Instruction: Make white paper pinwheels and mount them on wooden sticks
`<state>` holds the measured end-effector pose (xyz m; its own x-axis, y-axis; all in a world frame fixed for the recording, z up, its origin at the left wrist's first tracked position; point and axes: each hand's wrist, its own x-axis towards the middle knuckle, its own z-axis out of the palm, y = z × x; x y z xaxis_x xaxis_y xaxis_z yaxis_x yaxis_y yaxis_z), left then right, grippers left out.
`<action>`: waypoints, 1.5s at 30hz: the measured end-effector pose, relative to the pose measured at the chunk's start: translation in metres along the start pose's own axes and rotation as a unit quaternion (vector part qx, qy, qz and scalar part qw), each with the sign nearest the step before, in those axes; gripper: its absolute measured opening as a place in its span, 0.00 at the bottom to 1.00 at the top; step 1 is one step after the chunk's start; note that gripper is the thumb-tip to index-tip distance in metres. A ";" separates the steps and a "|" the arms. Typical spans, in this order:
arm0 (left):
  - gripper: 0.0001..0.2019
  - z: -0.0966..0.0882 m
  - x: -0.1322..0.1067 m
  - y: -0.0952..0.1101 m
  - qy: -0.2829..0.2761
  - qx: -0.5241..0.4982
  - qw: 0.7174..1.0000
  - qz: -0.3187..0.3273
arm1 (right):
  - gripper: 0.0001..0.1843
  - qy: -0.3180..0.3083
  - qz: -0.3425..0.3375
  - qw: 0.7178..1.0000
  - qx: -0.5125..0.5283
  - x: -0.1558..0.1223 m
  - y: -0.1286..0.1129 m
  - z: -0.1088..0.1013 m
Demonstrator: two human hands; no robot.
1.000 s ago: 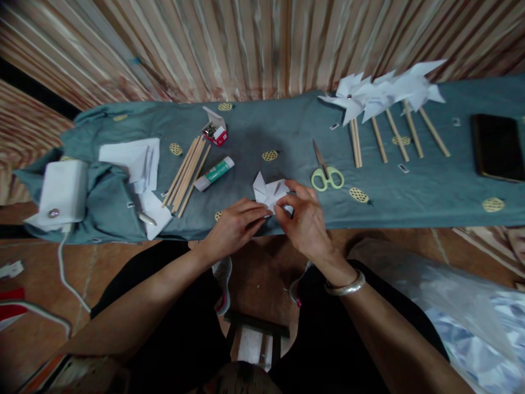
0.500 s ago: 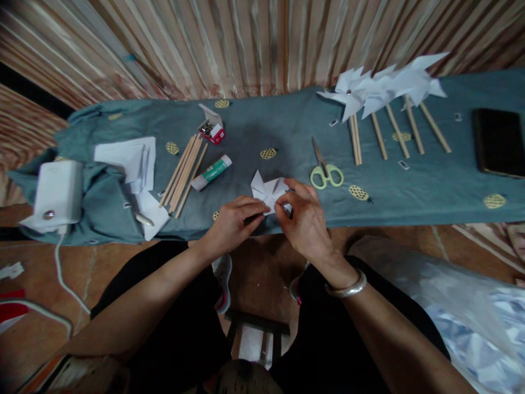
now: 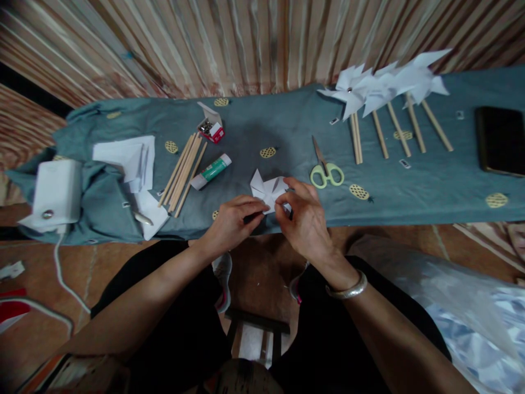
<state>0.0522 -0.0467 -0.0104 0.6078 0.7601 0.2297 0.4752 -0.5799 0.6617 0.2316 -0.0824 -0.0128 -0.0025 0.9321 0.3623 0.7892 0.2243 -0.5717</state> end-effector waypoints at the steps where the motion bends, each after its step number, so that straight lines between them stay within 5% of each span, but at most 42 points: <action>1: 0.09 0.000 0.000 0.000 0.000 0.000 1.000 -0.002 | 0.06 0.000 -0.005 1.000 -0.001 0.000 0.000 0.000; 9: 0.10 0.000 0.001 0.000 -0.003 -0.005 1.000 -0.009 | 0.20 -0.036 -0.040 0.999 0.003 -0.003 0.002 -0.001; 22: 0.10 0.000 0.000 0.000 -0.002 -0.014 1.000 0.002 | 0.18 -0.051 -0.110 0.992 -0.045 -0.006 0.006 0.009; 29: 0.09 0.001 -0.002 -0.001 0.001 -0.030 1.000 0.003 | 0.24 -0.059 -0.069 0.996 -0.020 -0.014 0.003 0.014; 35: 0.10 0.000 -0.004 -0.001 -0.007 -0.032 0.999 -0.001 | 0.20 -0.056 -0.085 0.994 -0.051 -0.012 0.005 0.015; 45: 0.09 0.003 -0.002 -0.005 -0.001 0.008 1.000 0.012 | 0.21 -0.030 -0.038 0.999 -0.001 -0.005 0.007 -0.002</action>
<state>0.0505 -0.0466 -0.0166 0.6201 0.7457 0.2436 0.4712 -0.6023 0.6443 0.2383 -0.0855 -0.0173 -0.0998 0.9279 0.3593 0.7869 0.2946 -0.5422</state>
